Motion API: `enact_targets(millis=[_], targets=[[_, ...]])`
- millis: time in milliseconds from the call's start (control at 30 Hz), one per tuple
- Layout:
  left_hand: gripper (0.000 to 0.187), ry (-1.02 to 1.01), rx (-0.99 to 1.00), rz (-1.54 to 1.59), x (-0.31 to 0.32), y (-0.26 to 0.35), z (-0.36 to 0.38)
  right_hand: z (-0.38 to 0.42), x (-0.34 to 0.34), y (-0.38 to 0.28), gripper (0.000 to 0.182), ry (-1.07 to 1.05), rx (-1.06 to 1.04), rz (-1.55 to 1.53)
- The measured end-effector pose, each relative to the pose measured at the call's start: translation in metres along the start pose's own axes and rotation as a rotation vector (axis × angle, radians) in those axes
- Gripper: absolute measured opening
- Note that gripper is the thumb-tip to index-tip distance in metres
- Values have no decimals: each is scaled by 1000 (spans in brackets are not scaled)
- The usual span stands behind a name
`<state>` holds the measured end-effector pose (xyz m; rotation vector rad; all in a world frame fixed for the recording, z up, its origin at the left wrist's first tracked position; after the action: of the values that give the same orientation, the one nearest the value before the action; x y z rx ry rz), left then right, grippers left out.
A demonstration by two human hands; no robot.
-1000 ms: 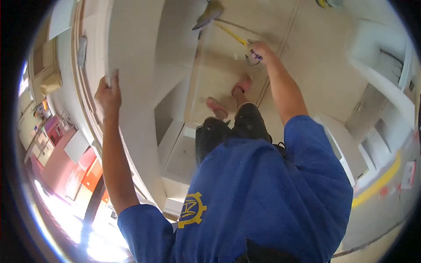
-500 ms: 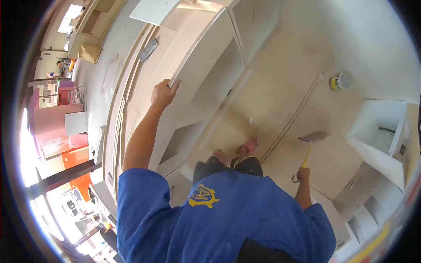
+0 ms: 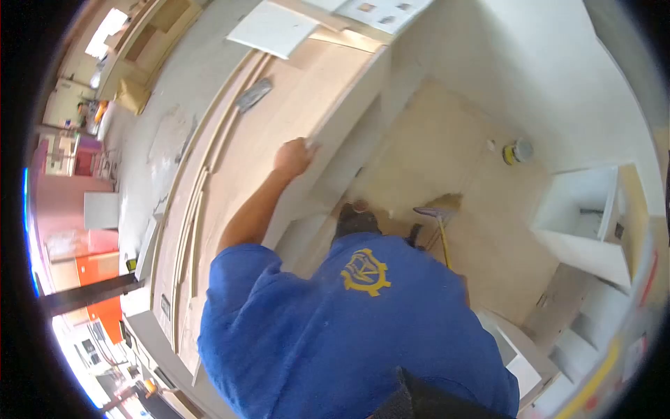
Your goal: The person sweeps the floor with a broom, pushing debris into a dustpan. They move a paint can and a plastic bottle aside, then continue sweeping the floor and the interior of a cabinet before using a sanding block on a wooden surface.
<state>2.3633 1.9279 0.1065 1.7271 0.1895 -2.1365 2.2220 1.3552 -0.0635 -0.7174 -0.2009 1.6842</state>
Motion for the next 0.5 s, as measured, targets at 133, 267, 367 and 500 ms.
enact_targets(millis=[133, 267, 367, 500], targets=[[55, -20, 86, 47, -1, -7, -2, -5, 33, -25, 21, 0, -95, 90], [50, 21, 153, 70, 0, -19, -4, -8, 61, -54, 21, -2, -125, 131], [49, -98, 188, 29, -11, -13, -14, -12, 77, -69, 22, 4, -105, 111], [39, -114, 315, 73, -28, -2, -30, -15, 84, -74, 23, 43, -43, 33]])
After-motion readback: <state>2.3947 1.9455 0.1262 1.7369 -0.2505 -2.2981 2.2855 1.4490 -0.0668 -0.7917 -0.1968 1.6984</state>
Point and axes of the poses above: each hand's wrist, its own z-axis away from the middle knuckle, its own x-axis out of the palm, y = z × x, the point moved 2 cm from there along -z, towards the middle knuckle, and after that the axes turned 7 degrees about -z, right-handed, at the moved point
